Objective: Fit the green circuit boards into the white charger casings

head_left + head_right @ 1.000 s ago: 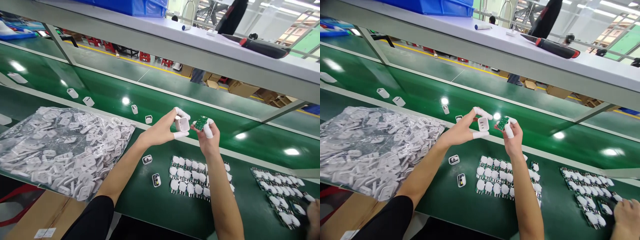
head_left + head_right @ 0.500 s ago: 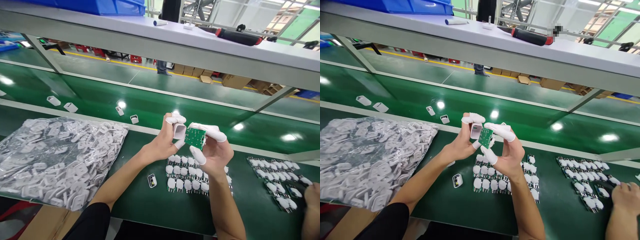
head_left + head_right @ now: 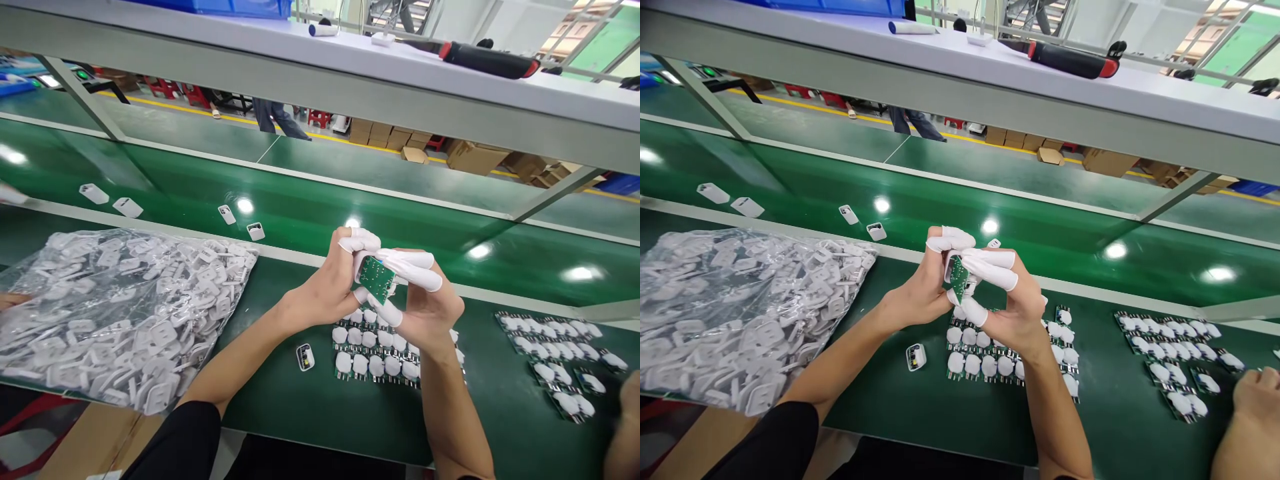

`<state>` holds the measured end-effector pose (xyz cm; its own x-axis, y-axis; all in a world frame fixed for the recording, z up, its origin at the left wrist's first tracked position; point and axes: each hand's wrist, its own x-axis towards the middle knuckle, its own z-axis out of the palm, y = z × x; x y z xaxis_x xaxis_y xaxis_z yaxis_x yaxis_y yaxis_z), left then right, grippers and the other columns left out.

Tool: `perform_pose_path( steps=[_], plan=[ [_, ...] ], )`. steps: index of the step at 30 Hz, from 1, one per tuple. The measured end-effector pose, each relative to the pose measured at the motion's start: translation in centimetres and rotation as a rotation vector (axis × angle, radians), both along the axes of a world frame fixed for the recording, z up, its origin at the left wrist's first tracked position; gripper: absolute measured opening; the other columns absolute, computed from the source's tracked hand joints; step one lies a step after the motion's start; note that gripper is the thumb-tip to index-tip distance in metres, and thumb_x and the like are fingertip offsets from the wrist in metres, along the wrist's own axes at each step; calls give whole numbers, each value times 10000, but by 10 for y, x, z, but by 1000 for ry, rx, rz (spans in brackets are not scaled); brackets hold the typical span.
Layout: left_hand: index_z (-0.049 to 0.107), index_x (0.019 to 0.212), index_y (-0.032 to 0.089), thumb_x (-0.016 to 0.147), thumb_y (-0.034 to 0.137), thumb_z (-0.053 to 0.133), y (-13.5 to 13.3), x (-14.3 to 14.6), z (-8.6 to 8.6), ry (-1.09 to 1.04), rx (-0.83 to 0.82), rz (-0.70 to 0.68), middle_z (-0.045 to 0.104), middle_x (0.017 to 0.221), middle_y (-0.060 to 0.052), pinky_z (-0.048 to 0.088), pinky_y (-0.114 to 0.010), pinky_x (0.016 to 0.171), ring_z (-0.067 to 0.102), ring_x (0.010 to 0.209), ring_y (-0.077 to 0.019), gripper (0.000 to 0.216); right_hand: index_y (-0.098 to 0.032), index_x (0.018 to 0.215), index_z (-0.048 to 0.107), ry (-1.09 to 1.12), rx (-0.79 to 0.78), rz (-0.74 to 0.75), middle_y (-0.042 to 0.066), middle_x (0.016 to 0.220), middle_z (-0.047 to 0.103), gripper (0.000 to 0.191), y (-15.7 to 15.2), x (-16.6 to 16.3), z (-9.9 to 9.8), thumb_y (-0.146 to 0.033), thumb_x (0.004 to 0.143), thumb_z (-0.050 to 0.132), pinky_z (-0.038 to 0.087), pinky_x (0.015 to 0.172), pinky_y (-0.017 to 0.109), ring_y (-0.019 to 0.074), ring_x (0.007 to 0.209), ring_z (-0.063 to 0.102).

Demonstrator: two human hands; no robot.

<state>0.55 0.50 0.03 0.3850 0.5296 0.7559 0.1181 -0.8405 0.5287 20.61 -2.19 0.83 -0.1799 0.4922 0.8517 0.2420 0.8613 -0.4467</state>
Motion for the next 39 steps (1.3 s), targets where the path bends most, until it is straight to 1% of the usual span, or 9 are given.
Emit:
perform_pose_path(
  steps=[6,11,17,20,23,27,31,37,39],
  plan=[
    [430,1458,280,999,181,698,0,0,1,20,20,5,504,1380,-148,560,-577,1104,543,1304,-342,541,-413,1548,715,-21,22,-7,76,1318,832,747,-1,-1,2,-169,876,933,737,947,597,329,1165,801],
    [387,1479,240,1023,180,657,1,-1,-1,42,47,15,499,1357,-154,569,-564,1072,536,1268,-327,533,-409,1533,730,-37,16,-16,83,1370,787,730,-3,1,4,-138,881,918,741,973,557,312,1202,793],
    [377,1505,267,1037,202,667,1,0,-2,32,41,12,515,1368,-144,571,-576,1084,541,1271,-325,555,-452,1536,718,-65,-14,-57,77,1363,753,720,-5,1,6,-192,899,930,737,959,566,318,1183,786],
    [379,1529,257,1031,192,665,1,1,-2,33,52,11,520,1387,-152,564,-581,1098,531,1321,-339,578,-446,1551,707,-58,1,-65,79,1365,752,753,-6,-1,6,-155,889,917,735,948,558,313,1174,784],
    [376,1520,246,1031,188,660,1,1,-1,33,58,14,508,1381,-154,563,-567,1086,537,1300,-331,569,-440,1556,703,-54,3,-69,83,1383,750,766,-6,-1,6,-121,886,896,729,936,549,309,1175,779],
    [375,1495,252,1040,194,650,1,0,-1,44,48,24,493,1360,-148,562,-557,1068,529,1280,-326,535,-440,1555,706,-63,-18,-44,79,1374,746,737,-5,1,8,-163,902,906,715,967,565,315,1194,762],
    [387,1457,257,1046,201,664,-1,1,0,43,37,23,495,1337,-138,560,-545,1067,526,1257,-315,498,-431,1553,712,-70,-39,-31,80,1384,740,749,-4,2,9,-138,890,902,701,995,576,317,1206,746],
    [372,1436,267,1098,292,693,-3,4,-2,43,-2,50,496,1336,-133,531,-564,1080,539,1215,-304,466,-417,1552,712,-95,-27,-60,89,1399,728,736,-4,-2,7,-125,898,882,703,999,566,330,1250,736],
    [353,1438,279,1104,320,706,-2,5,-4,33,-16,33,475,1355,-129,526,-560,1082,547,1210,-295,487,-420,1553,708,-110,-40,-75,85,1441,715,734,-4,-3,6,-136,901,888,694,1041,572,332,1284,724]
  ],
)
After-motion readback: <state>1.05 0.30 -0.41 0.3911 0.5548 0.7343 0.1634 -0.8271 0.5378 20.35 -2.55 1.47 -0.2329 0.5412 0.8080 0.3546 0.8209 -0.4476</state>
